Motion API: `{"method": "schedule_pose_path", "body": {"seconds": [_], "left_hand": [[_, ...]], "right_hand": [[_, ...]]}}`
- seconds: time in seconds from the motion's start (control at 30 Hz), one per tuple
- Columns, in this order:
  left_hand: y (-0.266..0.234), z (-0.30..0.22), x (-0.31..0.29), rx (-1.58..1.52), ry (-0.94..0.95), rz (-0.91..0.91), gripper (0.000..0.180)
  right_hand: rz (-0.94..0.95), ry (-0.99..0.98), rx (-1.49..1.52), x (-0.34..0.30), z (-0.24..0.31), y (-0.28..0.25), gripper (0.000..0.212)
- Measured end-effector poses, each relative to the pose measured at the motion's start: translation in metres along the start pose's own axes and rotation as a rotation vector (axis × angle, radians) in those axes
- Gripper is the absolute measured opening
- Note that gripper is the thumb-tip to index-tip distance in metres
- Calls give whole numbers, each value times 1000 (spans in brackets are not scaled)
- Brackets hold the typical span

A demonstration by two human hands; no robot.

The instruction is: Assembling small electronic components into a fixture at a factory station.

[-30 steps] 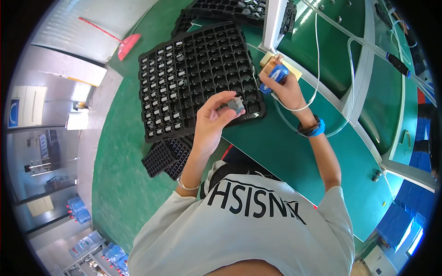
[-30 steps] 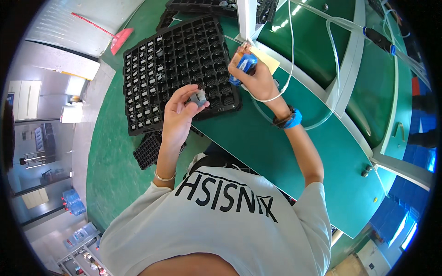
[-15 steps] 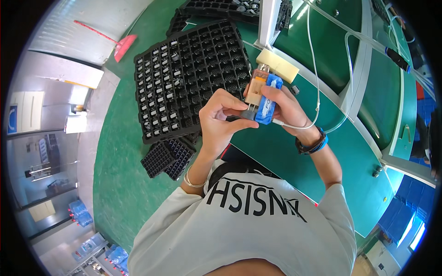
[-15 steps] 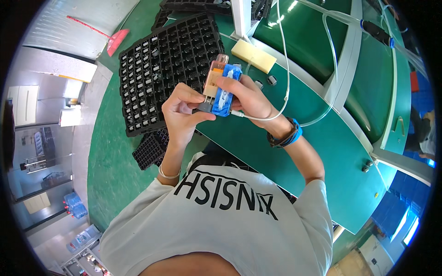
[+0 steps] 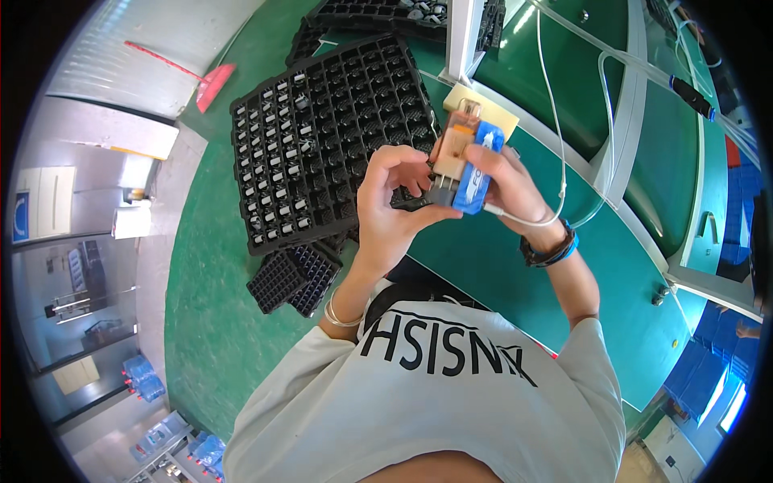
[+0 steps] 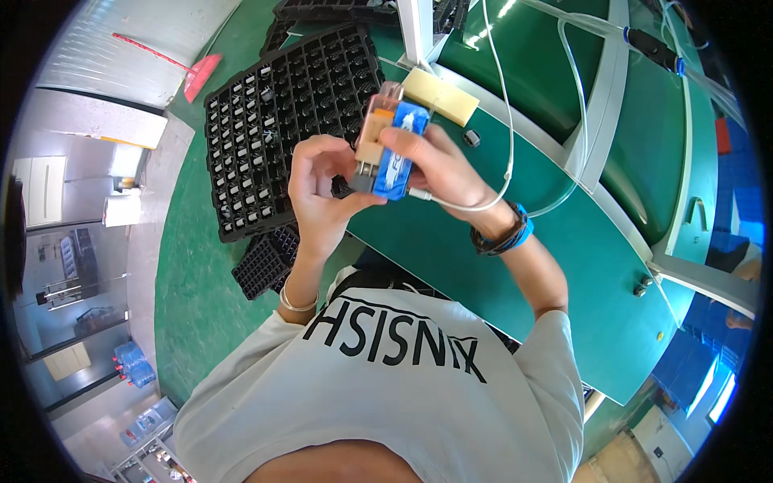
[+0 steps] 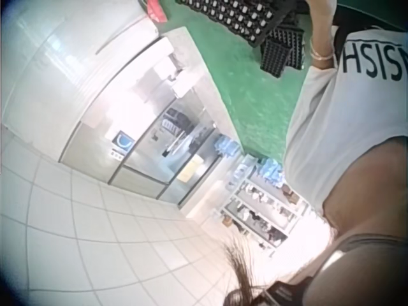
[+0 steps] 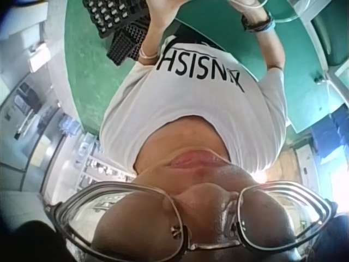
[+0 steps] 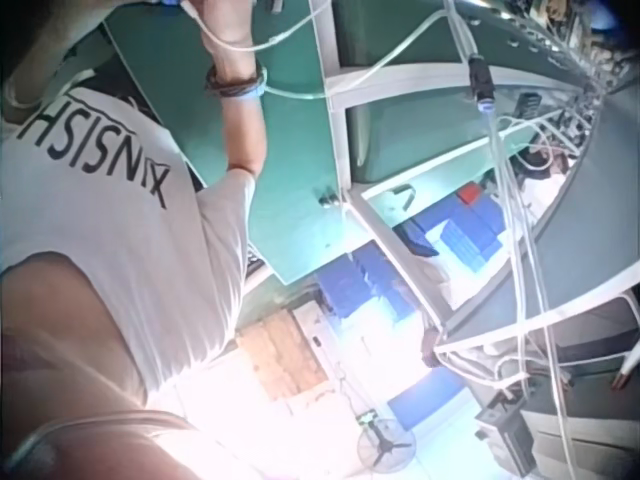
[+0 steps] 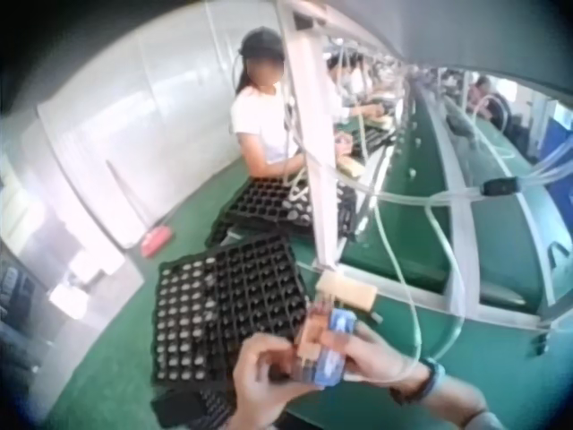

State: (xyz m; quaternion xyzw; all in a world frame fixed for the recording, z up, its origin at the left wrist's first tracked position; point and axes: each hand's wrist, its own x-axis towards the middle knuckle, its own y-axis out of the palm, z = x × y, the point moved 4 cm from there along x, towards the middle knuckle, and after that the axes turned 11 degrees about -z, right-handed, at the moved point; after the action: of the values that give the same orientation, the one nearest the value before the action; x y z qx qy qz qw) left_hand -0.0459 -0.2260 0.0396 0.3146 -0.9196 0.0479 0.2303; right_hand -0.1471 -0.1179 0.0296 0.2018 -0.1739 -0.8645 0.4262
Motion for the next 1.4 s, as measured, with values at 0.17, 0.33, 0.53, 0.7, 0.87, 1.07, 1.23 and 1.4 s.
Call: {"method": "schedule_pose_path", "body": {"seconds": [0.17, 0.33, 0.53, 0.7, 0.87, 1.07, 1.23, 1.4], "left_hand": [[-29, 4, 6, 91, -73, -116, 50], [-81, 21, 8, 183, -151, -259, 32], [-109, 31, -1, 229, -178, -330, 28], [-121, 39, -3, 235, -213, -322, 23], [-126, 38, 3, 301, -203, -304, 21], [-128, 35, 22, 729, -160, -135, 23], [-150, 42, 46, 1183, 22, -18, 25], [-166, 69, 66, 1199, 90, 21, 20]], "right_hand": [[-450, -275, -171, 34, 21, -79, 41], [-525, -676, -733, 57, 12, -126, 36], [-557, -745, -1096, 58, 7, -104, 38], [-570, -749, -1107, 56, 7, -97, 40], [-576, -676, -1138, 58, 5, -101, 44], [-566, -677, -1152, 57, 6, -96, 52], [-570, -657, -1106, 56, 7, -97, 50], [-591, -692, -1115, 57, 6, -98, 47]]}}
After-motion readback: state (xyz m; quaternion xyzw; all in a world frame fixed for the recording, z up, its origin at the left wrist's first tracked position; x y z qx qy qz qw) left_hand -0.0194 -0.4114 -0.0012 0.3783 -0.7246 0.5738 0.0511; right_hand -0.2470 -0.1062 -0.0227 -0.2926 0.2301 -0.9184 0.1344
